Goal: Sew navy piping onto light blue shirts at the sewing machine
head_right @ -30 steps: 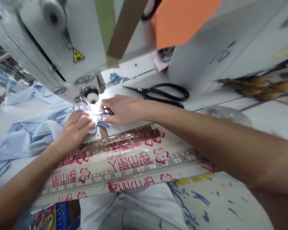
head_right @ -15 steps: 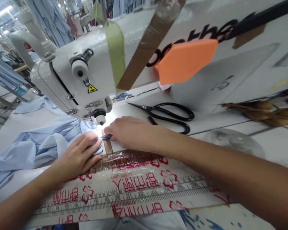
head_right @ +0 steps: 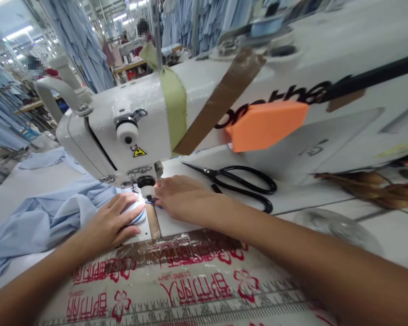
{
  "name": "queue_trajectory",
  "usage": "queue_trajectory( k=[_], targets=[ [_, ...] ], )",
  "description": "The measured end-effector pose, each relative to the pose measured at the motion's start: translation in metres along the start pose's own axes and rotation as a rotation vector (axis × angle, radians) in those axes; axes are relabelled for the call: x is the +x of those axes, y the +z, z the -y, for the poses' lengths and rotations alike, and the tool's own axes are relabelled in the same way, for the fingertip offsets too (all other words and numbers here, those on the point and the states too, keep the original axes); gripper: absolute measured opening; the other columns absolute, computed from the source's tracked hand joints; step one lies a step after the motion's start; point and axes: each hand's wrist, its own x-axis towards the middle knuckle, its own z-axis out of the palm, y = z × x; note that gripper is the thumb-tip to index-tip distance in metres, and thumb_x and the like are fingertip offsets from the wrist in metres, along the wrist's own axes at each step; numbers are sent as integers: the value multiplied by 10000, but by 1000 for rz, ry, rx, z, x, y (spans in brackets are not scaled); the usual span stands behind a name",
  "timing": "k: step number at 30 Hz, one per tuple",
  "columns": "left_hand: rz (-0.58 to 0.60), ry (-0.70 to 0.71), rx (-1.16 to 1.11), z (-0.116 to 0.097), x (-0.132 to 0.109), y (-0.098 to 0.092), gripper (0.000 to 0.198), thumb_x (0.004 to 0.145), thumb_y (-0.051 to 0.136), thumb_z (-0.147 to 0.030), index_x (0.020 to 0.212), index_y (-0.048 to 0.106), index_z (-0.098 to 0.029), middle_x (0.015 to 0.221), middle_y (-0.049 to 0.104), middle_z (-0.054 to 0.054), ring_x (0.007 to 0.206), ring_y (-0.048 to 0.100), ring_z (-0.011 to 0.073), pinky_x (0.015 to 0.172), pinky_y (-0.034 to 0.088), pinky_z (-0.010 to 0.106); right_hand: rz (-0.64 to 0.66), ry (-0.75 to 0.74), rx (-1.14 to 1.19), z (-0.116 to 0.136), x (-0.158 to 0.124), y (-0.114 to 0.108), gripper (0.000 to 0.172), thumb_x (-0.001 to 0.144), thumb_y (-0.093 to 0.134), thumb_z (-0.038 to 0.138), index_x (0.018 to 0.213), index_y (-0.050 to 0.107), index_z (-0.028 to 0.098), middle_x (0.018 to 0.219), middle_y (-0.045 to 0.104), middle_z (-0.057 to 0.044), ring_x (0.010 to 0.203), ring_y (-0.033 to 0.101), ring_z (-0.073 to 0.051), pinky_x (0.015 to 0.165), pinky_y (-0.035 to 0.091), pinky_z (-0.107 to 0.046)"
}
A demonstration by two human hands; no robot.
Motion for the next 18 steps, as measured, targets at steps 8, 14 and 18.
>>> queue_trajectory(
  k=[8, 14, 18],
  targets=[
    [-38, 20, 67, -7, 1, 3, 443, 916, 391, -417, 1191, 485, -82, 1099, 527, 134, 1086, 439, 251, 944, 427, 424, 106, 107, -24, 2, 6, -10, 227, 827, 502, 257, 825, 705, 158, 673, 653, -71, 596, 577, -183, 516, 365, -277],
    [-23, 7, -5, -9, -3, 3, 414, 923, 383, -400, 1210, 476, -116, 1111, 527, 128, 1101, 444, 250, 920, 443, 424, 120, 93, 38, 0, 4, -8, 278, 846, 453, 282, 902, 696, 159, 883, 676, -101, 774, 606, -225, 646, 417, -321],
    [-5, 24, 1, 0, -2, 2, 419, 920, 397, -400, 1229, 470, -127, 1123, 524, 116, 1100, 449, 236, 951, 424, 406, 129, 103, 44, -1, 6, -5, 286, 847, 437, 286, 909, 688, 163, 864, 671, -100, 755, 600, -232, 619, 412, -329]
  ],
)
